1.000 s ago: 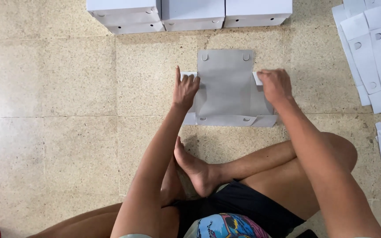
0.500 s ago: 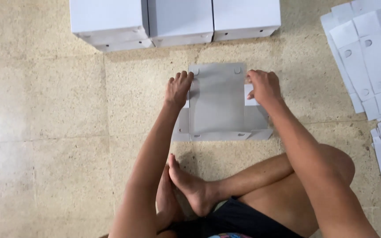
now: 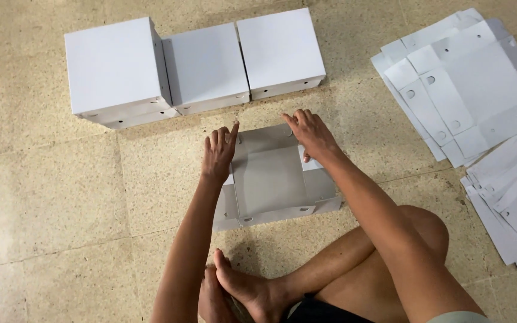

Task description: Folding flat cardboard templates into finished boxes by hand.

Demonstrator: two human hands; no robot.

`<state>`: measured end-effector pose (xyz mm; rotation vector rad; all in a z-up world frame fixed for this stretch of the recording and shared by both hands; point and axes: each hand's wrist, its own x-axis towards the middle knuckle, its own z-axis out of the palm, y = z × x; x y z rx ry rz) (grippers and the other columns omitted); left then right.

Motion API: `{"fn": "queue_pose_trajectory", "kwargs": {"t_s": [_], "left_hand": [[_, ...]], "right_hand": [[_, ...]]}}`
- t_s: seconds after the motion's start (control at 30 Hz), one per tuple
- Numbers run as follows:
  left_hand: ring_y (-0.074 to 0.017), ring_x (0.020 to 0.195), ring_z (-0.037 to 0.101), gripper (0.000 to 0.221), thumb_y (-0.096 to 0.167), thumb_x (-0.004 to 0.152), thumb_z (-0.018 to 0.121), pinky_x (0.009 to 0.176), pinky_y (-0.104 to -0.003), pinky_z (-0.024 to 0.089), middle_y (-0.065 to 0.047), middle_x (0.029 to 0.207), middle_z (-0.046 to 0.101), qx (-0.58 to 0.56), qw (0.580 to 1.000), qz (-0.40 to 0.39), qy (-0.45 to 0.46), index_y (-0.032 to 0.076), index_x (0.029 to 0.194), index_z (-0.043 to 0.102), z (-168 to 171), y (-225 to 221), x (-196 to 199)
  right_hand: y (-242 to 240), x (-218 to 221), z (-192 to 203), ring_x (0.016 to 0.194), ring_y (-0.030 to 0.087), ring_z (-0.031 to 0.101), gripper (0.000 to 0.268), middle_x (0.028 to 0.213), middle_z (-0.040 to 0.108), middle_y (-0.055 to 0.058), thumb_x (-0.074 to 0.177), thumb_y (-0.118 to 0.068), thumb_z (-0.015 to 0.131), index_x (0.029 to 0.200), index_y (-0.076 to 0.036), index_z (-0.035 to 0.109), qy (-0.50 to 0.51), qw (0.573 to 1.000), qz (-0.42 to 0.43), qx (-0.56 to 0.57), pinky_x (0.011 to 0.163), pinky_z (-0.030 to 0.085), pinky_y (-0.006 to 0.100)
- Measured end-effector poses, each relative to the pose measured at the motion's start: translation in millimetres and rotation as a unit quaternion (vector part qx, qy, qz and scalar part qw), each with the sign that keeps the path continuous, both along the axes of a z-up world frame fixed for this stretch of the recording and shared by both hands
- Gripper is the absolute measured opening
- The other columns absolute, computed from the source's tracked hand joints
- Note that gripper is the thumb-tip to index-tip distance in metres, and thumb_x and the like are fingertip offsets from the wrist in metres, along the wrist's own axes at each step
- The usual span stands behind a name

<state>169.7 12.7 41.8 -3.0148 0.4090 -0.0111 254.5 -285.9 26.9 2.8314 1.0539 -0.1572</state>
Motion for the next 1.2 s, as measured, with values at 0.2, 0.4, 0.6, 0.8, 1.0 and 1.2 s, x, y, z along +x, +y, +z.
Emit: {"fn": "queue_pose_trajectory", "kwargs": {"t_s": [0.2,0.4,0.6,0.8,1.0,1.2], "left_hand": [[-0.0224,0.113,0.049,0.072,0.016,0.072,0.090,0.102,-0.042,0.041,-0.005,0.116,0.048,0.064,0.995,-0.033,-0.072,0.020,0.129,0.046,23,-7,-22],[-0.0309,0.136,0.048,0.064,0.020,0.081,0.082,0.113,-0.049,0.042,-0.011,0.141,0.052,-0.030,0.980,-0.060,0.188,0.018,0.135,0.046,28,-3,-39],[-0.0345,0.110,0.068,0.053,0.044,0.099,0.055,0.093,-0.046,0.058,-0.010,0.130,0.060,-0.042,0.966,-0.048,0.252,0.026,0.147,0.042,-10,-6,-41],[-0.0274,0.093,0.074,0.047,0.019,0.090,0.068,0.077,-0.037,0.064,-0.003,0.098,0.069,0.000,0.971,-0.053,0.234,0.031,0.133,0.054,-133,-20,-8],[-0.0244,0.087,0.075,0.022,0.012,0.091,0.066,0.072,-0.034,0.066,-0.004,0.091,0.072,0.034,0.984,-0.070,0.161,0.019,0.111,0.061,-98,-34,-22],[-0.0354,0.135,0.047,0.080,0.008,0.089,0.068,0.107,-0.040,0.052,-0.016,0.146,0.048,-0.105,0.960,0.035,0.257,0.027,0.157,0.031,-53,-20,-53]], "right_hand": [[-10,-39,25,0.113,0.027,0.058,0.109,0.121,0.060,0.012,0.053,-0.035,0.085,0.148,-0.005,0.042,0.006,0.993,0.023,0.113,0.105,0.045,0.036],[-5,-84,37,0.123,0.032,0.061,0.047,0.129,0.062,0.018,0.089,-0.015,0.071,0.134,-0.011,0.056,0.086,0.990,-0.020,0.112,0.102,0.049,0.042],[23,-89,50,0.135,0.044,0.050,0.067,0.148,0.046,0.030,0.098,-0.042,0.048,0.160,-0.028,0.028,0.288,0.952,-0.100,0.035,0.105,0.047,0.051],[51,-72,-1,0.081,0.042,0.070,0.035,0.091,0.069,0.024,0.099,-0.018,0.046,0.133,-0.018,0.054,0.244,0.965,-0.054,0.077,0.080,0.055,0.052],[58,-72,55,0.092,0.044,0.072,0.030,0.102,0.073,0.026,0.082,-0.005,0.068,0.112,-0.006,0.074,0.320,0.927,-0.150,0.128,0.075,0.061,0.051],[55,-77,50,0.101,0.044,0.071,0.042,0.110,0.072,0.025,0.086,-0.016,0.068,0.128,-0.020,0.070,0.251,0.957,-0.121,0.080,0.085,0.060,0.052]]}}
